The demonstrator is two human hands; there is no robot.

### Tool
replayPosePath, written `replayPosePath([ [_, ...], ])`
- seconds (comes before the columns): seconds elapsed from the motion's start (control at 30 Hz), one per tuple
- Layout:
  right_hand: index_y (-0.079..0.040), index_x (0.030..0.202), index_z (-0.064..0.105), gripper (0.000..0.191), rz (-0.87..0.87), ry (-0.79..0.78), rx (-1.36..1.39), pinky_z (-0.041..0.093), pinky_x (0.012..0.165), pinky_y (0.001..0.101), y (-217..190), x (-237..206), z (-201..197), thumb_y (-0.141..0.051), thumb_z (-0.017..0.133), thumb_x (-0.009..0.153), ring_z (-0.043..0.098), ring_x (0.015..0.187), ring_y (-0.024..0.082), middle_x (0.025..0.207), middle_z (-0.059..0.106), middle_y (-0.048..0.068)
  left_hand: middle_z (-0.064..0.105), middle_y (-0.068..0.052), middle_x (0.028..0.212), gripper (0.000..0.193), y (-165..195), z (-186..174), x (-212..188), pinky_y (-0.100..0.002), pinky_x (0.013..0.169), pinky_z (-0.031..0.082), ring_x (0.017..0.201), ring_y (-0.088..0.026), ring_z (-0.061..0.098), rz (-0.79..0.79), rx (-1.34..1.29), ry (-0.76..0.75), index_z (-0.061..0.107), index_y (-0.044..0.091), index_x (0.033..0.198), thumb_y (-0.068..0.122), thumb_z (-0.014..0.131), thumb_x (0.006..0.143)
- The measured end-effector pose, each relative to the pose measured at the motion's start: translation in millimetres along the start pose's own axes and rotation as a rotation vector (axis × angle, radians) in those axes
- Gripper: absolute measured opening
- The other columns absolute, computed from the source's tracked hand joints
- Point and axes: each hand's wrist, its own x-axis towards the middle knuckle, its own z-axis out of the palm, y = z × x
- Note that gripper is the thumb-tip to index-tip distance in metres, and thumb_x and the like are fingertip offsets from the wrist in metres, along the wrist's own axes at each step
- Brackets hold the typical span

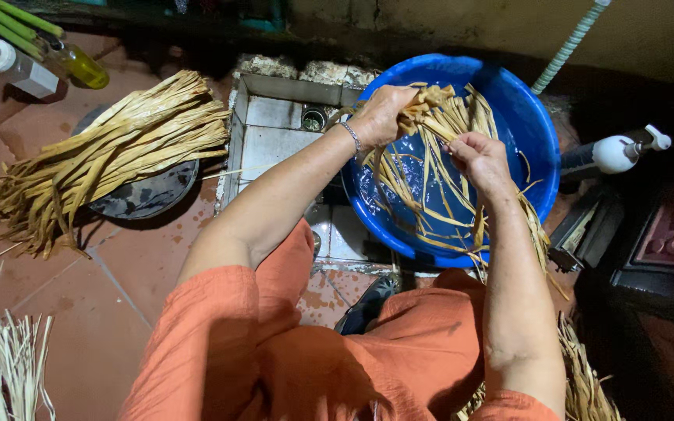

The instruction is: The person sits on the floor and processes dried plant fibers by hand. They repeatedly dip the fibers into a blue basin of water, pull them apart, and separate the strands, placing the processed material into a pile on the floor.

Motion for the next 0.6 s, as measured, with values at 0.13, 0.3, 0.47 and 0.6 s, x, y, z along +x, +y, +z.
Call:
replayPosePath([
  [0.13, -0.006, 0.099, 0.072, 0.011, -0.057, -0.011, 0.016, 0.037, 0.055, 0.0201, -6, -9, -2, -0.014, 0.066, 0.103, 0.05, 0.062, 0.004, 0.08, 0.064, -0.001, 0.073, -0.018, 0.097, 0.035, -8, 10, 1, -0.045, 0.08, 0.056, 0.095, -0.04, 0.069, -0.015, 0.089, -0.074, 0.069, 0.008, 0.103, 0.003, 0.081, 0.07],
  [0.3, -0.004, 0.118, 0.068, 0.02, -0.603, 0.171, -0.551, 0.052, 0.069, 0.0258, -33, -42, 13, -0.01, 0.073, 0.099, 0.062, 0.082, 0.012, 0.093, 0.069, 0.006, 0.072, -0.019, 0.094, 0.026, -16, 17, 1, -0.046, 0.079, 0.055, 0.093, -0.041, 0.068, -0.167, 0.103, -0.132, 0.068, 0.005, 0.098, 0.002, 0.078, 0.074],
  [0.47, -0.01, 0.111, 0.067, 0.009, -1.079, 0.352, -0.884, 0.057, 0.076, 0.0368, -57, -59, 26, -0.004, 0.069, 0.105, 0.073, 0.091, 0.027, 0.103, 0.074, 0.011, 0.074, -0.016, 0.092, 0.034, -15, 17, 5, -0.042, 0.075, 0.057, 0.09, -0.033, 0.073, -0.454, 0.073, -0.28, 0.068, 0.009, 0.106, -0.002, 0.069, 0.074],
  [0.6, -0.009, 0.112, 0.069, 0.011, -1.111, 0.473, -1.063, 0.055, 0.07, 0.039, -63, -58, 28, -0.005, 0.074, 0.103, 0.07, 0.083, 0.029, 0.093, 0.069, 0.009, 0.072, -0.019, 0.094, 0.025, -13, 19, 6, -0.041, 0.077, 0.056, 0.089, -0.035, 0.071, -0.282, 0.116, -0.224, 0.068, 0.004, 0.102, 0.017, 0.082, 0.086],
])
